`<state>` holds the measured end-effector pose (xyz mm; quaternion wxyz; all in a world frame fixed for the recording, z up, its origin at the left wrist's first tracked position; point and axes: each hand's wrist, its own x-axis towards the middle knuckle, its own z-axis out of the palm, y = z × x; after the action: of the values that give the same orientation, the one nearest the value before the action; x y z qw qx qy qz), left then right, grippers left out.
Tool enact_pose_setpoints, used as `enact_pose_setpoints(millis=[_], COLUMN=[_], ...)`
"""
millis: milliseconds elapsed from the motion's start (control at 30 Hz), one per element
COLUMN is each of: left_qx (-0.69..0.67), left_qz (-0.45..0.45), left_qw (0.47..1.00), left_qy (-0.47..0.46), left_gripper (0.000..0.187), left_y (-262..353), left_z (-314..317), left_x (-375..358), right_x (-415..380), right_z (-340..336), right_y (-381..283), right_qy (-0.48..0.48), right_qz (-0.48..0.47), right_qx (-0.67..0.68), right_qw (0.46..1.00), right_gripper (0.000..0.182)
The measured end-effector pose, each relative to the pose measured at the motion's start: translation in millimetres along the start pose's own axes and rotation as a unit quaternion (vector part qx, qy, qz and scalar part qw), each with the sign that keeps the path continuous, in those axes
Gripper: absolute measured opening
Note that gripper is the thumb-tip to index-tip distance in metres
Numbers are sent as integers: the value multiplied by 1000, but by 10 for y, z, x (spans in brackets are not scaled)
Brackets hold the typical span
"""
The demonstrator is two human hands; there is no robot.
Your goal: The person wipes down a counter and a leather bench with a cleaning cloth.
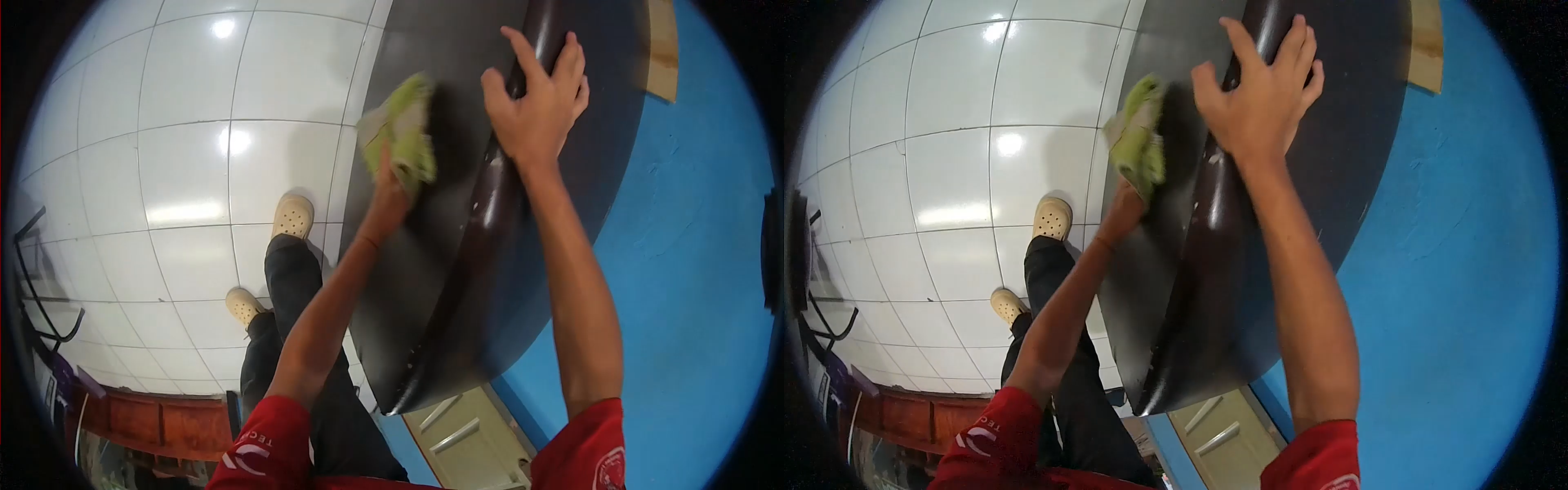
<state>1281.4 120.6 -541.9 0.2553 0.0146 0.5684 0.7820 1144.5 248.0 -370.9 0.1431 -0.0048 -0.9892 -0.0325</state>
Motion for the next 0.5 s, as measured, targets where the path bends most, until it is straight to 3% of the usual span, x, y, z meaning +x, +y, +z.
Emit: enact_pose_setpoints(millis=[67,100,133,200,267,300,333,367,400,500], left_qx=[-107,-97,28,271,490,540,323,83,47,139], left_qz=[-172,-175,-122,-8,90,139,137,168,187,183], left_qw=[979,979,992,957,846,810,928,979,981,973], left_qy=[28,34,-8,-102,-193,-181,-122,-75,32,8], left_gripper=[53,53,50,46,43,45,51,58,66,65], left_y=[-612,-710,-764,-819,-883,-281,163,622,941,713], left_z=[-270,-366,-414,-407,-361,-175,-42,90,256,199], left_x=[-172,-318,-405,-494,-769,-717,-769,-819,-810,-803], right_x=[-26,-34,16,37,-53,-12,-72,-93,-93,-49], right_z=[36,37,-1,-121,-77,61,60,-1,-15,86], right_y=[60,60,-9,-194,-195,177,102,-15,-111,32], right_qy=[12,18,27,-22,-23,1,-8,-18,-28,-22], right_qz=[-13,-28,-48,34,52,-46,-47,-12,22,3], right_qx=[25,12,-4,-14,28,4,8,6,4,8], right_qw=[1000,999,998,999,998,999,999,1000,999,1000], right_gripper=[47,45,44,45,45,41,41,43,46,46])
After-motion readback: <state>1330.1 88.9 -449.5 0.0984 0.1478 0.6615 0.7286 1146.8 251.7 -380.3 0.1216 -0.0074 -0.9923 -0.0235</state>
